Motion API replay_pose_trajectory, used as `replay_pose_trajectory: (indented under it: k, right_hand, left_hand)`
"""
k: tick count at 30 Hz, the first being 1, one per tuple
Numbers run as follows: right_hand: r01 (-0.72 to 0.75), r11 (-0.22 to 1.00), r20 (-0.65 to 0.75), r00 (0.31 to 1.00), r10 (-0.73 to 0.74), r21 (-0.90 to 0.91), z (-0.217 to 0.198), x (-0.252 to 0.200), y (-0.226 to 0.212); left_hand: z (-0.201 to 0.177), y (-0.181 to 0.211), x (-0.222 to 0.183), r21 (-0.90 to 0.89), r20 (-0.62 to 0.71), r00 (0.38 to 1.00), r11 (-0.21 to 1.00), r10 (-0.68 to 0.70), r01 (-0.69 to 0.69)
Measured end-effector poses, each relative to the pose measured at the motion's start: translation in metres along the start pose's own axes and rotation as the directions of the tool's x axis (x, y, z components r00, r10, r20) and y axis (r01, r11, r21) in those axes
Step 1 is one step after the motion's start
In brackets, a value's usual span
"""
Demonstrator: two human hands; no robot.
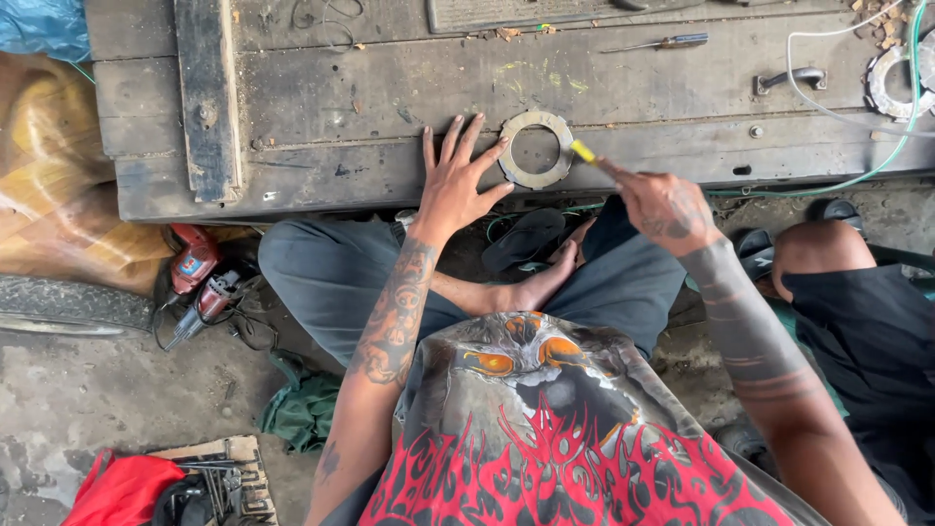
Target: A person is cleaning a circular metal gasket by scraping off residue with a screwdriver and brushing it with a small wire brush.
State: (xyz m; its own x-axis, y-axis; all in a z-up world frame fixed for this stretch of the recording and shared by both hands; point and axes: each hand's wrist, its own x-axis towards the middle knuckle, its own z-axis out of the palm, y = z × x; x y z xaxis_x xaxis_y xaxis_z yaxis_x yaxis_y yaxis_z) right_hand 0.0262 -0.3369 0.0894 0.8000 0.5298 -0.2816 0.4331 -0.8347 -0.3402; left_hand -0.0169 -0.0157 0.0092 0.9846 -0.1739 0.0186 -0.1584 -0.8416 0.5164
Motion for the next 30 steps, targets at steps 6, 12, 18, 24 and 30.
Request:
replay_pose_trajectory:
  k: [6,12,18,24,30]
  right_hand:
    - [-0.067,0.948,-0.214,0.967,0.138,0.31,0.002,-0.004,0.014]
    - [0.058,0.816,-0.3,0.943,0.145,0.575,0.052,-0.018,0.004]
    - [0.199,0.636,-0.374,0.915,0.153,0.746,0.069,-0.029,0.004]
    - [0.313,0.454,-0.404,0.907,0.116,0.834,0.053,-0.032,-0.005]
    - [0.296,0.173,-0.306,0.951,0.032,0.939,0.035,-0.033,-0.073]
  left_hand:
    - [0.03,0.015,-0.011,0.141,-0.074,0.987,0.981,0.144,-0.133]
    - [0.061,0.029,-0.017,0.223,-0.282,0.924,0.954,0.259,-0.2]
    - [0.035,0.045,-0.022,0.075,-0.406,0.888,0.977,0.215,-0.202]
    - [-0.038,0.076,-0.034,-0.947,-0.155,0.881,0.32,-0.447,-0.005]
    - [-0.059,0.104,-0.057,-0.773,0.251,0.906,-0.633,-0.34,-0.023]
